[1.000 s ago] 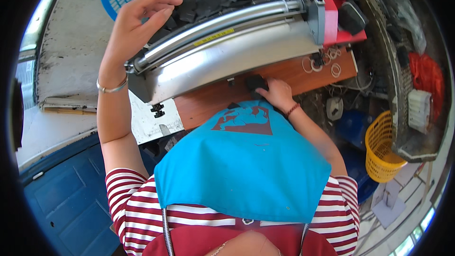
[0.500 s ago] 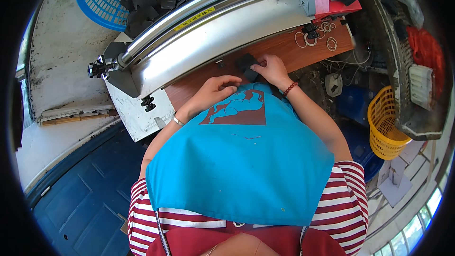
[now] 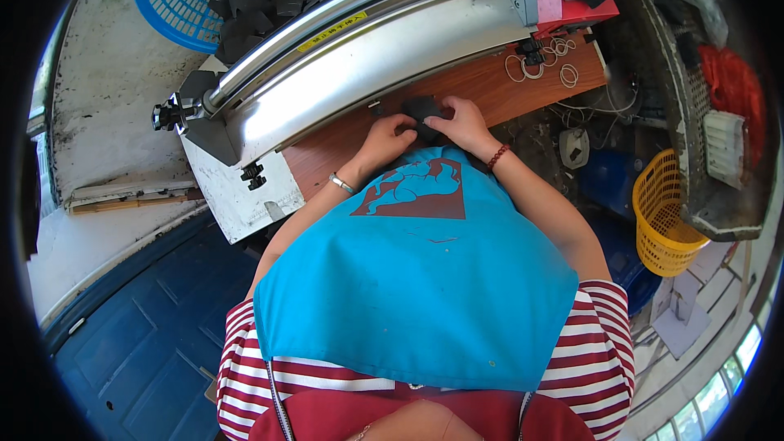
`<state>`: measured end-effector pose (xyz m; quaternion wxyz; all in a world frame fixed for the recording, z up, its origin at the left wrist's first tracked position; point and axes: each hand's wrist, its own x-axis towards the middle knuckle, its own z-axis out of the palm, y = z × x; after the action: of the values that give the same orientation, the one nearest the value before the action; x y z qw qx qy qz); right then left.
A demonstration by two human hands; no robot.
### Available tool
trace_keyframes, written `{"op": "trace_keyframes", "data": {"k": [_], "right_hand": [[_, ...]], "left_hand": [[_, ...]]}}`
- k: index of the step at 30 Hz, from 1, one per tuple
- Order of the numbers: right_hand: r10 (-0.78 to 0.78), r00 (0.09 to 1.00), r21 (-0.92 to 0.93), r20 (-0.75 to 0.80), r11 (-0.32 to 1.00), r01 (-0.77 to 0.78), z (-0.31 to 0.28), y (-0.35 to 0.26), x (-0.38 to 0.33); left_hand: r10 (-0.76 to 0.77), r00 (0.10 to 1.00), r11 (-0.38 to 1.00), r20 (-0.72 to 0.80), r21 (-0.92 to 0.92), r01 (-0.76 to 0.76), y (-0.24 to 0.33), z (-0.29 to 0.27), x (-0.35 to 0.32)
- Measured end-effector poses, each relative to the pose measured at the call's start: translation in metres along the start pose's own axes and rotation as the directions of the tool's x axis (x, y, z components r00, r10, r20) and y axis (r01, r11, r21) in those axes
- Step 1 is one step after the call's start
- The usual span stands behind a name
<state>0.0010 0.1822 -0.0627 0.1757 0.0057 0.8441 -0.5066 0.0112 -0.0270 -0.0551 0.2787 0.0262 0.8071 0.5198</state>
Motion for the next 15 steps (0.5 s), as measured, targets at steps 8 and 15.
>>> {"op": "trace_keyframes", "data": {"k": [8,15], "right_hand": [[0.151,0.972,0.472,0.179,0.854,-0.219,-0.024,-0.02,0.003],[0.024,0.974,0.585,0.226,0.796,-0.155,-0.031,-0.037,-0.015]], "left_hand": [[-0.105,0.988,0.99,-0.113,-0.111,0.092,0.016,-0.011,-0.012],[-0.126,0.992,0.848,-0.032,-0.522,0.091,0.064,-0.011,-0.022]]}}
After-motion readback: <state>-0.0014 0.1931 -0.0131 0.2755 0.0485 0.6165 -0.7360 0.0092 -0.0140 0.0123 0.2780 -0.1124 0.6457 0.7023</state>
